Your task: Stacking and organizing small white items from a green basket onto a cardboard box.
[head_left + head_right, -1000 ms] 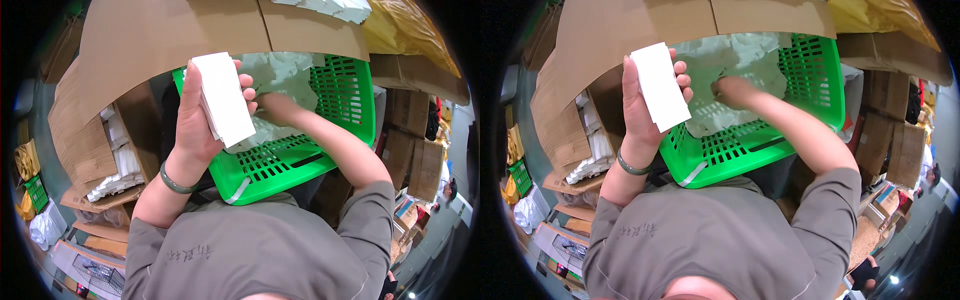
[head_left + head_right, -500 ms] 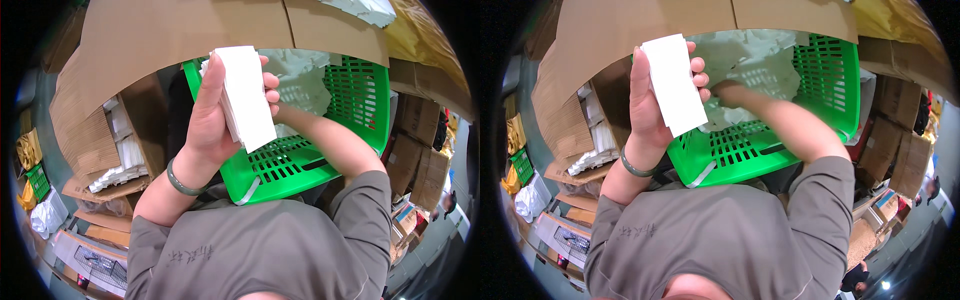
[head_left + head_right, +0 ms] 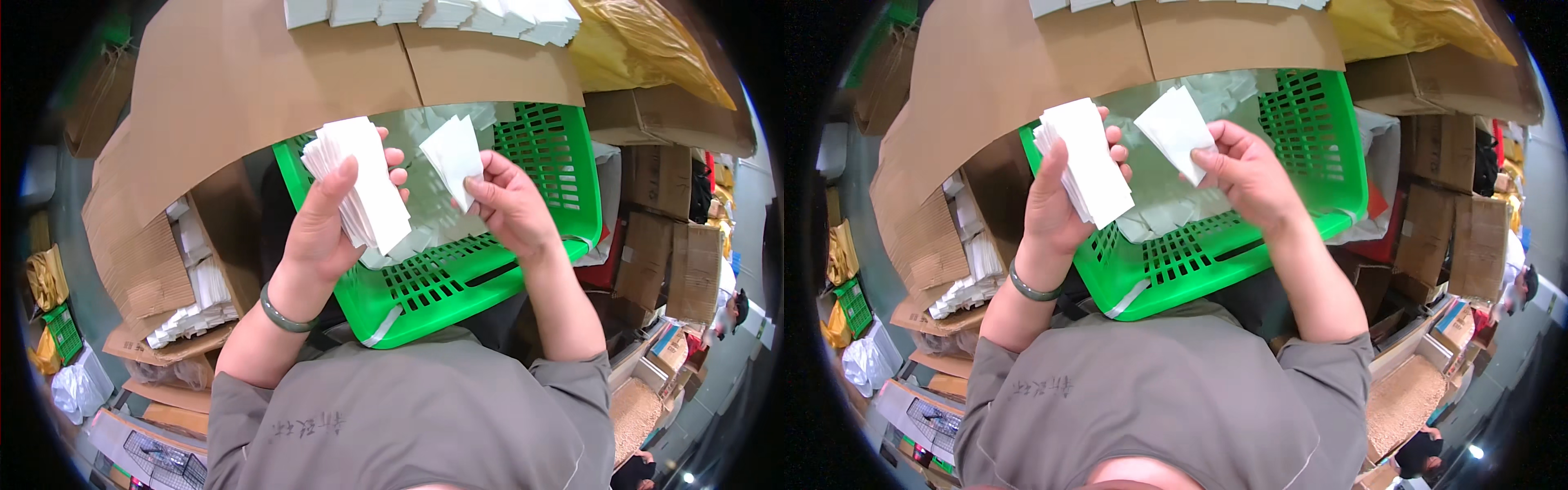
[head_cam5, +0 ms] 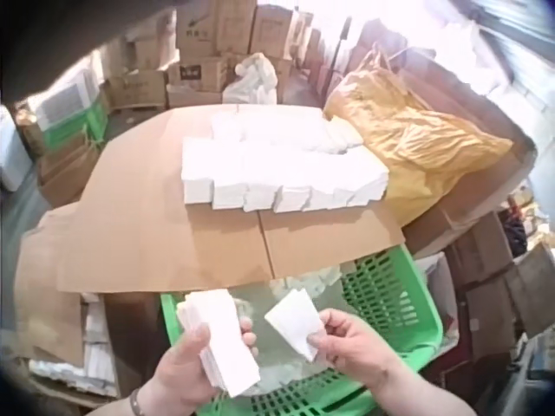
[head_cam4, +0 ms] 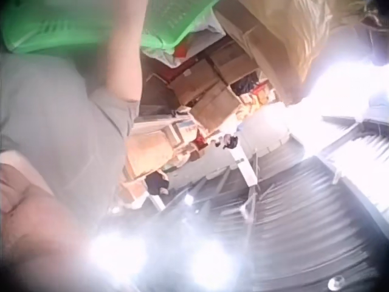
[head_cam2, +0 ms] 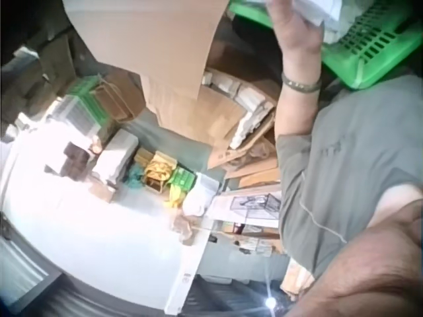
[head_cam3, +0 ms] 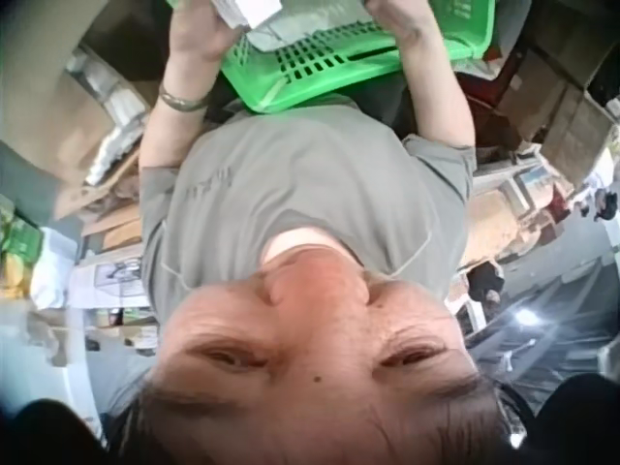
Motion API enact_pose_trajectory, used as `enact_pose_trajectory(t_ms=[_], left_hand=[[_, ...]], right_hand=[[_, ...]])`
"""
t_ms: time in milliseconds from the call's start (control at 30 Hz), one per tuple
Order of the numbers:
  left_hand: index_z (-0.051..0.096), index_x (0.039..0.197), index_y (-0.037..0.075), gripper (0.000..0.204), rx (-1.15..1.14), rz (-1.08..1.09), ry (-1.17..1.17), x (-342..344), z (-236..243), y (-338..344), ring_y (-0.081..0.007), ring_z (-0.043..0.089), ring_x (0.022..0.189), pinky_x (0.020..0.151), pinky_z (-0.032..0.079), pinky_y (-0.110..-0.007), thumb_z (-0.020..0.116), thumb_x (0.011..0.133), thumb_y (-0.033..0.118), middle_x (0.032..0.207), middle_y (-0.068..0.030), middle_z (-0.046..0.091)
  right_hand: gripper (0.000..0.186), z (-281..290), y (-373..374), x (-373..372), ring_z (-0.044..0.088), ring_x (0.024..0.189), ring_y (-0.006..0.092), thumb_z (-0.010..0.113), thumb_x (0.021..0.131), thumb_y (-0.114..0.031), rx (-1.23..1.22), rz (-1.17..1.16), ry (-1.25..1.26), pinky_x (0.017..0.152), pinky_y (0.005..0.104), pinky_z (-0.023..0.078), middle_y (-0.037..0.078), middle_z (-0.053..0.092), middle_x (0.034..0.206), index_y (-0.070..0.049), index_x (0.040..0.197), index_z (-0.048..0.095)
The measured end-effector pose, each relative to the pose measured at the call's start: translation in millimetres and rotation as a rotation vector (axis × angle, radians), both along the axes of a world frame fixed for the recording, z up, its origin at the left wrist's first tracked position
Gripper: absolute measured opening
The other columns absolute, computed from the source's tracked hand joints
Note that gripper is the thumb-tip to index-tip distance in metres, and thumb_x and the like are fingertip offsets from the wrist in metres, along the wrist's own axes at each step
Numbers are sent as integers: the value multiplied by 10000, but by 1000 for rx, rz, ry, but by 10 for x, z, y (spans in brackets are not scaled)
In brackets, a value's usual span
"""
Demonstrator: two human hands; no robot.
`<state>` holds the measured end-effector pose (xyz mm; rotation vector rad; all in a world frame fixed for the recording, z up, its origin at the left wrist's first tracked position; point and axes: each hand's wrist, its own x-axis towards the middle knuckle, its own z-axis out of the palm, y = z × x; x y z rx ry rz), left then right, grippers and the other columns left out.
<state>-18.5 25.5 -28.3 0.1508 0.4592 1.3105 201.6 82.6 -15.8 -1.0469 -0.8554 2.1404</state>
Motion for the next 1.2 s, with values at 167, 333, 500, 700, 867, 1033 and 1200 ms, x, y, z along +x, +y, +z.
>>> enact_pose_trajectory(t_ms=[167, 333, 500, 700, 867, 1033, 1200], left_hand=[[446, 1262, 31, 544, 7, -28, 17, 19, -23, 28, -180, 620, 946, 812, 543, -342, 669, 849, 304, 1056, -95, 609], [485, 1240, 26, 522, 50, -207, 58, -8, -16, 8, -181, 622, 964, 822, 527, -324, 673, 845, 311, 1096, -104, 612], [482, 1259, 7, 640, 142, -349, 151, 29, 112, -43, -185, 597, 1007, 858, 481, -315, 729, 787, 363, 1114, -92, 601], [455, 1261, -23, 748, 229, -519, 185, 18, 158, -9, -233, 602, 975, 831, 499, -341, 754, 721, 399, 1143, -118, 562], [508, 1220, 0, 608, 225, -507, 138, 5, 87, -18, -197, 599, 962, 850, 481, -315, 764, 740, 271, 1038, -85, 608], [436, 1275, -5, 597, 149, -239, 1, -39, 21, -44, -192, 614, 925, 841, 509, -351, 693, 779, 208, 1032, -88, 593], [349, 1338, 16, 685, 234, -36, -264, -52, -130, -13, -200, 546, 966, 857, 498, -377, 663, 817, 329, 1101, -89, 505]], right_hand=[[158, 128, -205, -10, 544, 773, 115, 596, 860, -21, 126, 67, 14, 660, 235, 429, 23, 581, 911, -21, 1018, 585], [289, 756, -52, -1, 580, 769, 174, 647, 755, 52, 847, 516, -255, 682, 280, 457, 68, 606, 878, -20, 1034, 647], [359, 707, -26, -313, 610, 750, 187, 725, 705, 21, 1120, 342, -473, 666, 289, 488, 89, 630, 853, -32, 1048, 638], [391, 658, -83, -407, 606, 762, 189, 745, 669, 9, 1179, 216, -497, 680, 291, 500, 89, 615, 909, -31, 1042, 632], [435, 628, 2, -451, 607, 854, 204, 778, 617, -34, 1277, 258, -637, 717, 315, 515, 97, 598, 994, -29, 1031, 642], [337, 430, 269, -359, 577, 973, 176, 710, 780, -196, 973, 355, -515, 794, 304, 472, 98, 603, 1058, -30, 1065, 641], [374, -747, 635, -109, 609, 904, 243, 630, 847, -360, 546, 999, -1108, 788, 357, 480, 148, 648, 968, -14, 987, 658]])
